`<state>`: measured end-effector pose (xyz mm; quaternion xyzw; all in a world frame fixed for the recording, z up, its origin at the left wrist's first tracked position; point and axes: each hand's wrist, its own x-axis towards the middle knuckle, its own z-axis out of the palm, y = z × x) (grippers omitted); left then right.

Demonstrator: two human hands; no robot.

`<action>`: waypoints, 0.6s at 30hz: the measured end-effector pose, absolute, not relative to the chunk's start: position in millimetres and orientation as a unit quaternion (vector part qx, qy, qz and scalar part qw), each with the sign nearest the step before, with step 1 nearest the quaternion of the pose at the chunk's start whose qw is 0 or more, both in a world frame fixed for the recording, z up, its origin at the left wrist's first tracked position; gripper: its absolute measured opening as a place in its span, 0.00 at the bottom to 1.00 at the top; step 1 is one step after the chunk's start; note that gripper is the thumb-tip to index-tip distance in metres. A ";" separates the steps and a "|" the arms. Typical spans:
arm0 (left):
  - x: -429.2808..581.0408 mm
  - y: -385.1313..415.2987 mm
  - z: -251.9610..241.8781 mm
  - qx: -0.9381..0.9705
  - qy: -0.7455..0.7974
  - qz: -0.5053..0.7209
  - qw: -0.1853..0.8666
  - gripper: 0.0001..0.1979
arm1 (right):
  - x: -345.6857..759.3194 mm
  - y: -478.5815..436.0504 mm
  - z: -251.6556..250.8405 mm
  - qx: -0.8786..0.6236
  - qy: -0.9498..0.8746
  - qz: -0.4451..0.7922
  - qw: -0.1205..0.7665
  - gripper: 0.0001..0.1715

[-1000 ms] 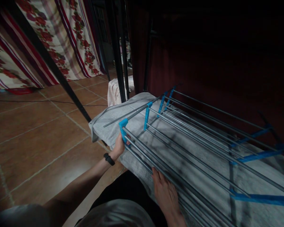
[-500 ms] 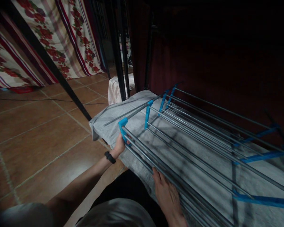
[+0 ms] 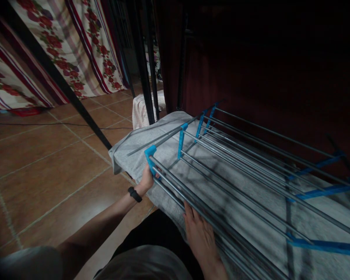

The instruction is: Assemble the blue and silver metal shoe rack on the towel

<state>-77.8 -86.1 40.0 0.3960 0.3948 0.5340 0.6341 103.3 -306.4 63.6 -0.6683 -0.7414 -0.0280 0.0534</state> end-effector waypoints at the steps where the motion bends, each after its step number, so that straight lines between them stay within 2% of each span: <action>1: -78.0 -86.0 40.4 0.390 0.393 0.534 0.640 0.29 | 96.0 -300.4 68.6 -0.666 -0.744 -0.019 0.060 0.25; 7: -81.5 -87.1 39.9 0.397 0.374 0.522 0.656 0.30 | 48.8 -249.9 90.4 -0.635 -0.767 0.036 0.084 0.23; 18: -85.0 -86.5 38.5 0.451 0.367 0.496 0.644 0.27 | 24.3 -200.6 84.7 -0.632 -0.770 0.080 0.036 0.29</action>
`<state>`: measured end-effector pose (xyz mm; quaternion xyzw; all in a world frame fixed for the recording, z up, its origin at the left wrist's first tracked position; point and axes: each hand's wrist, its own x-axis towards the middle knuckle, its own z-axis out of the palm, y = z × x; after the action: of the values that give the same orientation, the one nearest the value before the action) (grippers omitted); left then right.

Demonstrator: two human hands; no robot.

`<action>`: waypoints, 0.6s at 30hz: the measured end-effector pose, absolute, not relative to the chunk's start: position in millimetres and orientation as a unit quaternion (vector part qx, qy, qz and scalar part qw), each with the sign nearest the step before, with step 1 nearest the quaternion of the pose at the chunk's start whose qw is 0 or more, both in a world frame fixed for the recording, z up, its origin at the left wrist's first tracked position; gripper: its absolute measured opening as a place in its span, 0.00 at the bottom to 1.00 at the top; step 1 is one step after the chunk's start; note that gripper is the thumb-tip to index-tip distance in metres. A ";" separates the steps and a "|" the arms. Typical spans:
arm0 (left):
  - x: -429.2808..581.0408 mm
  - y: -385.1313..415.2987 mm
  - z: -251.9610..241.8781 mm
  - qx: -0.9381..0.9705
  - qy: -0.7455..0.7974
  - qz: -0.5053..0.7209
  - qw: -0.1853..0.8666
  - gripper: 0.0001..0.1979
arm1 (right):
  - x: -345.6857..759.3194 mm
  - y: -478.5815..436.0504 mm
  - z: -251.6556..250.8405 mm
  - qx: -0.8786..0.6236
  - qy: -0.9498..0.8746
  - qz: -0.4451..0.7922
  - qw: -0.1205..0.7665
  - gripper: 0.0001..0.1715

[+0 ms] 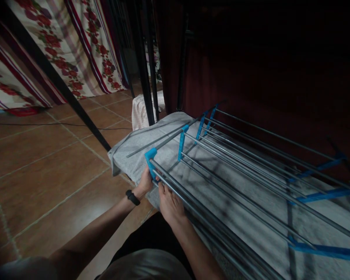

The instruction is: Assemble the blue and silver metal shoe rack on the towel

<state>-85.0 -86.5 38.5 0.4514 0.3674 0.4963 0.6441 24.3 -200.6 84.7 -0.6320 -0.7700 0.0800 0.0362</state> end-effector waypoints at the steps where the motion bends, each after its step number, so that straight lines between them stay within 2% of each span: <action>1: -86.2 -86.6 38.6 0.462 0.369 0.494 0.637 0.28 | 25.3 -200.4 85.5 -0.628 -0.773 0.080 0.041 0.30; 6: -94.0 -87.2 42.5 0.507 0.389 0.501 0.584 0.22 | 31.8 -201.3 91.8 -0.612 -0.782 0.065 0.098 0.34; 18: -91.3 -86.7 46.9 0.512 0.405 0.510 0.560 0.18 | 35.8 -200.2 89.6 -0.606 -0.789 0.050 0.092 0.39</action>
<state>-91.3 -86.7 46.9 0.5124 0.4047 0.5100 0.5599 35.8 -200.2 89.6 -0.6057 -0.7888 0.0495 0.0921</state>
